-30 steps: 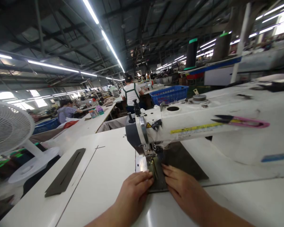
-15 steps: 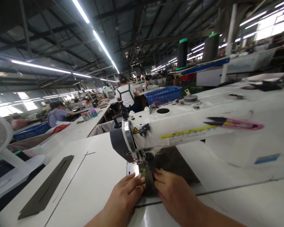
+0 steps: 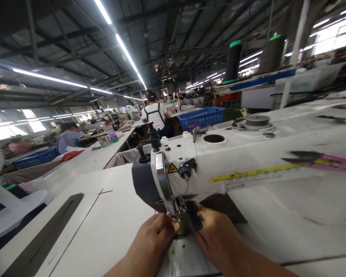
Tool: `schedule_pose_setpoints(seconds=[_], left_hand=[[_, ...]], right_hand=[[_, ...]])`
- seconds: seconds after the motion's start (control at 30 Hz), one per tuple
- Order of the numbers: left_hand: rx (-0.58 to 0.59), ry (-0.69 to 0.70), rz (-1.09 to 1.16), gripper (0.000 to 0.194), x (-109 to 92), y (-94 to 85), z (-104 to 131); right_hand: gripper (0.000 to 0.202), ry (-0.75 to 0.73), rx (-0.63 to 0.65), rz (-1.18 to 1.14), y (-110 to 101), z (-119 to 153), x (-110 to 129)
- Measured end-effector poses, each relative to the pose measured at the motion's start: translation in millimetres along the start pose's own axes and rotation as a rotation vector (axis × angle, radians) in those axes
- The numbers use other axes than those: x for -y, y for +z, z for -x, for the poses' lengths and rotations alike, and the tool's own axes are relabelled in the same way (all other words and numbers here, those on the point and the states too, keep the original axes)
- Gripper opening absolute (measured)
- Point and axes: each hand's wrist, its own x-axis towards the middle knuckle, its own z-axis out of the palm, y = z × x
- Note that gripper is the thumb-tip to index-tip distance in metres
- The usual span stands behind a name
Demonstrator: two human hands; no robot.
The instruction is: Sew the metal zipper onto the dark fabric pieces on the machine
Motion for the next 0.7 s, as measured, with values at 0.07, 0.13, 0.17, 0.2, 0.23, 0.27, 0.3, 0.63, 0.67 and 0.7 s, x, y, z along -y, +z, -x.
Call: schedule_pose_setpoints(seconds=[0.07, 0.13, 0.17, 0.2, 0.23, 0.27, 0.3, 0.63, 0.67, 0.7], left_hand=[[0.012, 0.001, 0.023, 0.016, 0.7, -0.3, 0.4], [0.018, 0.012, 0.025, 0.017, 1.7, 0.4, 1.0], [0.016, 0.016, 0.023, 0.016, 2.4, 1.1, 1.3], [0.011, 0.019, 0.023, 0.015, 3.1, 2.0, 1.6], [0.002, 0.018, 0.027, 0.013, 3.7, 2.9, 1.8], [-0.007, 0.013, 0.036, 0.011, 4.3, 3.7, 2.0], [-0.016, 0.012, 0.048, 0.009, 4.8, 4.2, 2.1], [0.045, 0.025, 0.090, 0.009, 8.3, -2.0, 1.2], [0.055, 0.022, 0.097, 0.009, 8.9, -2.0, 1.3], [0.060, 0.021, 0.100, 0.008, 9.5, -1.7, 1.6]], right_hand=[[0.032, 0.004, -0.004, 0.033, 2.2, 0.0, -2.3], [0.031, 0.001, -0.008, 0.047, 4.2, 0.9, -4.4], [0.031, -0.006, -0.012, 0.048, 5.0, 1.5, -5.6], [0.031, -0.015, -0.016, 0.046, 5.9, 2.1, -6.8], [0.030, -0.023, -0.019, 0.044, 6.7, 2.6, -8.2], [0.029, -0.031, -0.018, 0.040, 7.4, 3.1, -9.6], [0.029, -0.035, -0.012, 0.034, 8.2, 3.5, -11.0], [0.027, -0.019, 0.021, 0.069, 15.7, 7.5, -18.5], [0.028, -0.024, 0.019, 0.073, 16.4, 7.8, -19.3], [0.028, -0.032, 0.015, 0.075, 17.1, 8.1, -20.0]])
